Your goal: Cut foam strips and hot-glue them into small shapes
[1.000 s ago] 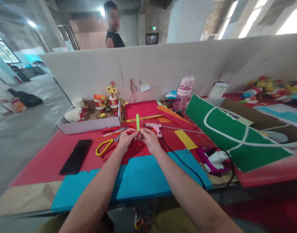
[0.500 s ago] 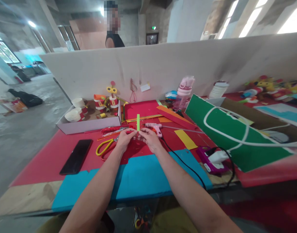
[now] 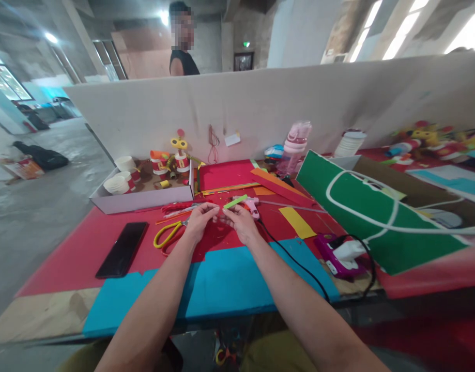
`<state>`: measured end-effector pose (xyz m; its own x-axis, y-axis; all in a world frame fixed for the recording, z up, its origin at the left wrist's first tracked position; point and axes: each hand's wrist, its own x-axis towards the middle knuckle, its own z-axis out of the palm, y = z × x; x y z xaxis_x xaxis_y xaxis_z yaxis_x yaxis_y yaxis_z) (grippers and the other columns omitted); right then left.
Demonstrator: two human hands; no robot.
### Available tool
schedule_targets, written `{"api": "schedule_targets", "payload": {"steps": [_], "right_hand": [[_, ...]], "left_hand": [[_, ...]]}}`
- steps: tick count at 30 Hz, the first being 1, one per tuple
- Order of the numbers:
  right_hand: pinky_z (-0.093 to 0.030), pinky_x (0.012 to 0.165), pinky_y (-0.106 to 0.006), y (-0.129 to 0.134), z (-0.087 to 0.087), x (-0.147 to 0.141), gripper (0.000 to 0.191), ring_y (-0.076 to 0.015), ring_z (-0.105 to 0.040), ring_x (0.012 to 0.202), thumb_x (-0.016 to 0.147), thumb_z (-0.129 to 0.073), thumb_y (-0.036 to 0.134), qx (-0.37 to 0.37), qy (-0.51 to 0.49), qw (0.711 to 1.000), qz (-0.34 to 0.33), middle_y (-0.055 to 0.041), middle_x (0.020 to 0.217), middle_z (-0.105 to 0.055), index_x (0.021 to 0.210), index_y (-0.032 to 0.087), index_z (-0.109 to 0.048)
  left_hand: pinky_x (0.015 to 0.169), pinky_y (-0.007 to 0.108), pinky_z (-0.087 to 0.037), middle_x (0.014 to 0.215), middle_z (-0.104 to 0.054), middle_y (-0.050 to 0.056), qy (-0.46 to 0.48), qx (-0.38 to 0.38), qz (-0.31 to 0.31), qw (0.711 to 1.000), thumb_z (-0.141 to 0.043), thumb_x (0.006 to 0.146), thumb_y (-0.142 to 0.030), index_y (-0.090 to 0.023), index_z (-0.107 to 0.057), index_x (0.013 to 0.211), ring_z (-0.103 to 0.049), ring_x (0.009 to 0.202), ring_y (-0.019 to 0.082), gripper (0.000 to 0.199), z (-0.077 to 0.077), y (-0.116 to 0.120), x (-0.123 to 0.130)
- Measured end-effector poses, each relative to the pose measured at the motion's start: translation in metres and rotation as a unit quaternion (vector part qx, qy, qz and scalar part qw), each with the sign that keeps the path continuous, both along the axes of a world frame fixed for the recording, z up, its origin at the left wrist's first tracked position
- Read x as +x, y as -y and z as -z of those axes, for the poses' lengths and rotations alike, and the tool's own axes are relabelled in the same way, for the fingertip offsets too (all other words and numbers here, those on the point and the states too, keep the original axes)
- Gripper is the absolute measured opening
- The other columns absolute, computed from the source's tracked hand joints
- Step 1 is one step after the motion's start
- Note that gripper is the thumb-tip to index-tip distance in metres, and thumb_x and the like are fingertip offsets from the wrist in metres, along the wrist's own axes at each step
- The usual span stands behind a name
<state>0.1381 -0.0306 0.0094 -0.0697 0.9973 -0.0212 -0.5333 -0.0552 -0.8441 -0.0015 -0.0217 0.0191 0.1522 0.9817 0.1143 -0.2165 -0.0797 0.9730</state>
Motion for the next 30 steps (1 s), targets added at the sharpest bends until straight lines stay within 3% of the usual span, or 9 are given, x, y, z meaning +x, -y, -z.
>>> {"api": "schedule_targets", "payload": {"steps": [8, 16, 23, 27, 30], "right_hand": [[-0.055, 0.068, -0.030, 0.0030, -0.0025, -0.0035, 0.030, -0.0131, -0.064, 0.060, 0.054, -0.081, 0.032, 0.013, 0.010, 1.000, 0.012, 0.0014, 0.065, -0.067, 0.073, 0.017, -0.062], [-0.055, 0.065, -0.029, 0.0015, -0.0021, -0.0041, 0.029, -0.0126, -0.063, 0.058, 0.057, -0.081, 0.033, 0.013, 0.004, 1.000, 0.022, 0.0014, 0.062, -0.066, 0.071, 0.018, -0.060], [-0.056, 0.070, -0.032, -0.0001, -0.0009, -0.0003, 0.028, -0.0142, -0.066, 0.061, 0.059, -0.079, 0.028, 0.015, -0.010, 0.999, -0.037, 0.0007, 0.067, -0.068, 0.077, 0.018, -0.061], [-0.056, 0.073, -0.031, -0.0040, 0.0016, 0.0044, 0.024, -0.0124, -0.065, 0.063, 0.062, -0.078, 0.024, -0.015, -0.025, 0.999, -0.017, 0.0013, 0.068, -0.068, 0.073, 0.018, -0.058], [-0.056, 0.076, -0.034, -0.0044, 0.0032, 0.0045, 0.024, -0.0140, -0.066, 0.065, 0.062, -0.079, 0.026, -0.015, -0.042, 0.998, -0.039, -0.0005, 0.069, -0.069, 0.074, 0.018, -0.059]], "left_hand": [[0.059, 0.022, -0.041, 0.065, -0.060, 0.000, -0.035, 0.023, -0.009, 0.999, -0.073, 0.068, -0.034, -0.014, -0.065, 0.074, -0.052, 0.056, 0.009, 0.022, 0.0095, -0.0035, 0.0025], [0.057, 0.022, -0.041, 0.066, -0.060, 0.000, -0.030, 0.012, -0.014, 0.999, -0.074, 0.065, -0.034, -0.014, -0.066, 0.074, -0.052, 0.055, 0.008, 0.024, 0.0090, -0.0042, 0.0030], [0.058, 0.022, -0.040, 0.063, -0.059, -0.002, -0.010, 0.007, -0.030, 0.999, -0.075, 0.064, -0.032, -0.014, -0.063, 0.071, -0.051, 0.055, 0.008, 0.023, 0.0080, -0.0044, 0.0033], [0.057, 0.021, -0.038, 0.061, -0.057, -0.003, -0.001, -0.002, -0.025, 1.000, -0.075, 0.065, -0.030, -0.014, -0.062, 0.071, -0.049, 0.053, 0.007, 0.021, 0.0053, -0.0040, 0.0015], [0.058, 0.022, -0.039, 0.060, -0.057, -0.002, -0.015, 0.003, -0.021, 1.000, -0.074, 0.064, -0.030, -0.014, -0.063, 0.071, -0.049, 0.053, 0.007, 0.021, 0.0038, -0.0027, 0.0020]]}}
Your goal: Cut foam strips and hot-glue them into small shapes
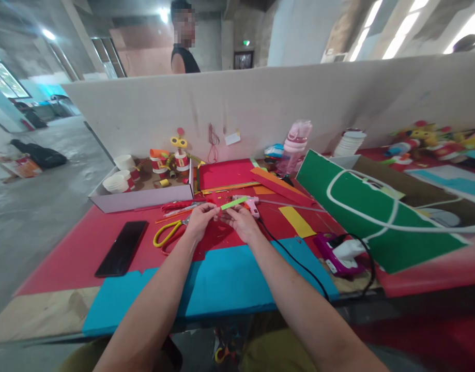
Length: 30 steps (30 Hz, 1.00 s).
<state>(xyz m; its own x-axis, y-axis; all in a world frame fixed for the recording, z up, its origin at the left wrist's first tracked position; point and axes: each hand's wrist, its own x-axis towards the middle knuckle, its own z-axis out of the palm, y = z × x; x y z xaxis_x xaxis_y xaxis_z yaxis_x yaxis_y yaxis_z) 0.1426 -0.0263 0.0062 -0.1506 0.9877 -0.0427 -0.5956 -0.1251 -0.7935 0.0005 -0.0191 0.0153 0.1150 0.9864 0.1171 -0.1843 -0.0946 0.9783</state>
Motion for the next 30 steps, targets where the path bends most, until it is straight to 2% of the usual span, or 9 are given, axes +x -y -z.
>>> {"api": "schedule_targets", "payload": {"steps": [9, 13, 21, 30], "right_hand": [[-0.057, 0.077, -0.039, 0.0054, -0.0028, -0.0035, 0.031, -0.0180, -0.068, 0.067, 0.058, -0.083, 0.031, 0.025, -0.016, 0.999, -0.016, -0.0016, 0.069, -0.070, 0.077, 0.017, -0.064], [-0.057, 0.076, -0.037, 0.0051, -0.0023, -0.0031, 0.031, -0.0154, -0.067, 0.063, 0.057, -0.083, 0.032, 0.024, -0.013, 0.999, -0.017, -0.0003, 0.068, -0.069, 0.076, 0.018, -0.063], [-0.056, 0.073, -0.031, 0.0058, -0.0028, -0.0024, 0.035, -0.0141, -0.067, 0.065, 0.057, -0.083, 0.035, 0.015, 0.014, 1.000, -0.015, 0.0018, 0.065, -0.066, 0.078, 0.018, -0.061], [-0.057, 0.074, -0.030, 0.0076, -0.0054, -0.0021, 0.033, -0.0137, -0.067, 0.068, 0.056, -0.083, 0.027, -0.004, 0.049, 0.999, 0.006, 0.0003, 0.070, -0.068, 0.080, 0.017, -0.063]], "left_hand": [[0.058, 0.022, -0.039, 0.060, -0.058, -0.002, -0.022, 0.007, 0.002, 1.000, -0.073, 0.064, -0.031, -0.014, -0.063, 0.069, -0.050, 0.054, 0.008, 0.020, -0.0002, 0.0008, 0.0021], [0.057, 0.022, -0.039, 0.060, -0.057, -0.001, -0.024, 0.007, 0.001, 1.000, -0.072, 0.064, -0.029, -0.014, -0.063, 0.069, -0.050, 0.054, 0.008, 0.019, 0.0012, 0.0000, 0.0019], [0.056, 0.021, -0.039, 0.060, -0.059, -0.001, -0.038, 0.000, -0.017, 0.999, -0.072, 0.060, -0.025, -0.014, -0.064, 0.070, -0.050, 0.053, 0.008, 0.016, 0.0015, -0.0003, 0.0023], [0.058, 0.023, -0.041, 0.064, -0.062, 0.000, -0.068, 0.038, -0.020, 0.997, -0.072, 0.060, -0.024, -0.014, -0.066, 0.072, -0.053, 0.057, 0.010, 0.016, 0.0084, -0.0037, -0.0026]]}}
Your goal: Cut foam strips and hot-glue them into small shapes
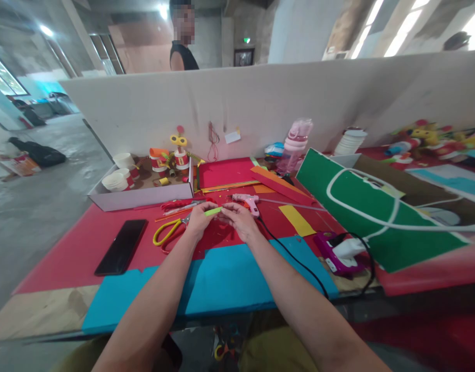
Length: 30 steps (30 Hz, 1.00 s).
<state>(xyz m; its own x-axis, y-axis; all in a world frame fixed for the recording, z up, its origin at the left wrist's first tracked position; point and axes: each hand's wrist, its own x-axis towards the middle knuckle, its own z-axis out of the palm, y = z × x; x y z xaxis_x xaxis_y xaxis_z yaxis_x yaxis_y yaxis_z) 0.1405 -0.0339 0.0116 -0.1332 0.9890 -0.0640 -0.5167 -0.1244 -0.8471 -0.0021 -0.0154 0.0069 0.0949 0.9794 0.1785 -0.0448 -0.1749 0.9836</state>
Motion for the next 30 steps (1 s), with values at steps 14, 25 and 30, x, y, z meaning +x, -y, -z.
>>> {"api": "schedule_targets", "payload": {"steps": [14, 25, 30], "right_hand": [[-0.056, 0.079, -0.034, -0.010, 0.010, -0.001, 0.025, -0.0140, -0.067, 0.066, 0.061, -0.078, 0.025, 0.024, 0.008, 0.997, 0.071, -0.0007, 0.075, -0.069, 0.081, 0.018, -0.066], [-0.055, 0.076, -0.034, -0.011, 0.013, -0.012, 0.034, -0.0167, -0.068, 0.071, 0.057, -0.080, 0.033, 0.051, -0.033, 0.996, 0.066, 0.0004, 0.073, -0.069, 0.083, 0.019, -0.064], [-0.054, 0.071, -0.032, -0.016, 0.019, -0.025, 0.034, -0.0158, -0.065, 0.066, 0.053, -0.080, 0.040, 0.032, -0.020, 0.991, 0.132, 0.0017, 0.065, -0.066, 0.072, 0.019, -0.060]], "left_hand": [[0.061, 0.025, -0.045, 0.074, -0.069, 0.004, 0.067, -0.024, 0.019, 0.997, -0.078, 0.057, -0.024, -0.014, -0.073, 0.087, -0.057, 0.061, 0.013, 0.032, -0.006, 0.006, 0.005], [0.070, 0.030, -0.049, 0.077, -0.070, 0.005, 0.067, 0.029, -0.036, 0.997, -0.079, 0.059, -0.030, -0.014, -0.072, 0.074, -0.062, 0.071, 0.016, 0.023, -0.004, 0.000, 0.013], [0.068, 0.028, -0.048, 0.074, -0.070, 0.005, 0.021, 0.053, -0.053, 0.997, -0.079, 0.059, -0.030, -0.015, -0.073, 0.073, -0.061, 0.069, 0.016, 0.022, 0.002, -0.003, 0.009]]}}
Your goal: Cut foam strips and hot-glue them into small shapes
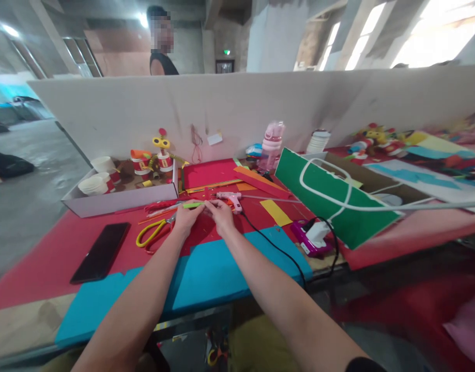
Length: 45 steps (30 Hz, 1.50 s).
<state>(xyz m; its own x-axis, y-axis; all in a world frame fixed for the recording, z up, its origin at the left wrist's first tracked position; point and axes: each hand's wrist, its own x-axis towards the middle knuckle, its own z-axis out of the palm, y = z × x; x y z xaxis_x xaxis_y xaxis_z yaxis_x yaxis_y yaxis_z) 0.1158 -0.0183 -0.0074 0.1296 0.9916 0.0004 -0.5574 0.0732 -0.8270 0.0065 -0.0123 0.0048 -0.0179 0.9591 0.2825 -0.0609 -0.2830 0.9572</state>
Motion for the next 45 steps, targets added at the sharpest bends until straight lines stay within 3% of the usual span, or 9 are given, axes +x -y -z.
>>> {"api": "schedule_targets", "payload": {"steps": [3, 9, 12, 23, 29, 34, 38, 42, 45], "right_hand": [[-0.054, 0.071, -0.032, -0.004, 0.004, -0.005, 0.033, -0.0145, -0.063, 0.063, 0.054, -0.078, 0.042, 0.004, 0.008, 1.000, 0.015, 0.0017, 0.065, -0.066, 0.070, 0.019, -0.061], [-0.052, 0.067, -0.029, -0.011, 0.004, 0.004, 0.028, -0.0143, -0.060, 0.062, 0.064, -0.071, 0.046, 0.083, 0.147, 0.985, 0.048, 0.0006, 0.065, -0.065, 0.071, 0.020, -0.066], [-0.051, 0.066, -0.028, -0.012, 0.003, 0.007, 0.027, -0.0147, -0.060, 0.063, 0.067, -0.069, 0.047, 0.112, 0.169, 0.978, 0.049, 0.0001, 0.066, -0.066, 0.071, 0.020, -0.066], [-0.052, 0.069, -0.029, -0.009, -0.002, 0.001, 0.031, -0.0146, -0.061, 0.066, 0.060, -0.075, 0.044, 0.096, 0.102, 0.990, -0.006, 0.0003, 0.070, -0.066, 0.073, 0.019, -0.063], [-0.051, 0.066, -0.029, -0.008, -0.004, 0.003, 0.028, -0.0145, -0.060, 0.061, 0.060, -0.075, 0.043, 0.108, 0.126, 0.986, 0.001, 0.0013, 0.064, -0.064, 0.068, 0.019, -0.063], [-0.051, 0.067, -0.028, -0.007, -0.003, 0.001, 0.029, -0.0132, -0.059, 0.063, 0.058, -0.077, 0.042, 0.101, 0.095, 0.990, -0.007, 0.0031, 0.066, -0.063, 0.069, 0.020, -0.061], [-0.052, 0.068, -0.027, -0.013, -0.003, 0.006, 0.031, -0.0120, -0.060, 0.063, 0.057, -0.077, 0.041, 0.101, 0.078, 0.992, -0.011, 0.0030, 0.068, -0.063, 0.071, 0.019, -0.061], [-0.054, 0.064, -0.029, -0.022, -0.004, 0.016, 0.035, -0.0120, -0.061, 0.056, 0.057, -0.078, 0.042, 0.073, 0.021, 0.997, 0.018, 0.0053, 0.061, -0.059, 0.072, 0.020, -0.055], [-0.054, 0.062, -0.029, -0.024, -0.003, 0.017, 0.036, -0.0128, -0.062, 0.054, 0.057, -0.077, 0.043, 0.070, 0.038, 0.997, 0.015, 0.0052, 0.059, -0.059, 0.072, 0.020, -0.054]], "left_hand": [[0.067, 0.027, -0.048, 0.073, -0.069, 0.004, 0.013, -0.005, -0.002, 1.000, -0.080, 0.057, -0.031, -0.015, -0.073, 0.072, -0.061, 0.068, 0.016, 0.023, 0.002, -0.002, -0.005], [0.060, 0.026, -0.044, 0.067, -0.068, 0.003, 0.058, -0.033, 0.012, 0.998, -0.082, 0.053, -0.032, -0.014, -0.073, 0.072, -0.057, 0.059, 0.013, 0.028, 0.002, -0.005, -0.007], [0.056, 0.024, -0.041, 0.061, -0.064, 0.002, 0.063, -0.034, 0.018, 0.997, -0.082, 0.055, -0.032, -0.013, -0.072, 0.071, -0.052, 0.054, 0.011, 0.027, 0.001, -0.005, -0.006], [0.054, 0.024, -0.038, 0.063, -0.064, 0.002, 0.057, -0.029, 0.023, 0.998, -0.079, 0.059, -0.037, -0.013, -0.072, 0.074, -0.050, 0.054, 0.010, 0.029, 0.000, -0.002, -0.010], [0.054, 0.024, -0.039, 0.063, -0.064, 0.002, 0.051, -0.016, 0.030, 0.998, -0.078, 0.059, -0.036, -0.014, -0.072, 0.074, -0.050, 0.054, 0.011, 0.028, 0.000, -0.001, -0.011], [0.053, 0.024, -0.038, 0.060, -0.062, 0.000, 0.049, -0.021, 0.014, 0.998, -0.078, 0.059, -0.037, -0.014, -0.071, 0.073, -0.049, 0.051, 0.010, 0.027, 0.005, -0.004, -0.012], [0.052, 0.023, -0.037, 0.057, -0.059, -0.001, 0.038, -0.034, 0.011, 0.999, -0.077, 0.062, -0.039, -0.014, -0.069, 0.070, -0.048, 0.051, 0.009, 0.028, 0.001, -0.002, -0.010], [0.055, 0.022, -0.039, 0.061, -0.060, -0.002, 0.049, 0.002, -0.058, 0.997, -0.073, 0.067, -0.043, -0.016, -0.069, 0.077, -0.050, 0.055, 0.009, 0.029, -0.012, 0.000, -0.013], [0.058, 0.022, -0.040, 0.063, -0.063, -0.001, 0.020, 0.031, -0.119, 0.992, -0.073, 0.066, -0.043, -0.016, -0.071, 0.081, -0.051, 0.058, 0.010, 0.031, -0.020, -0.002, -0.019]]}}
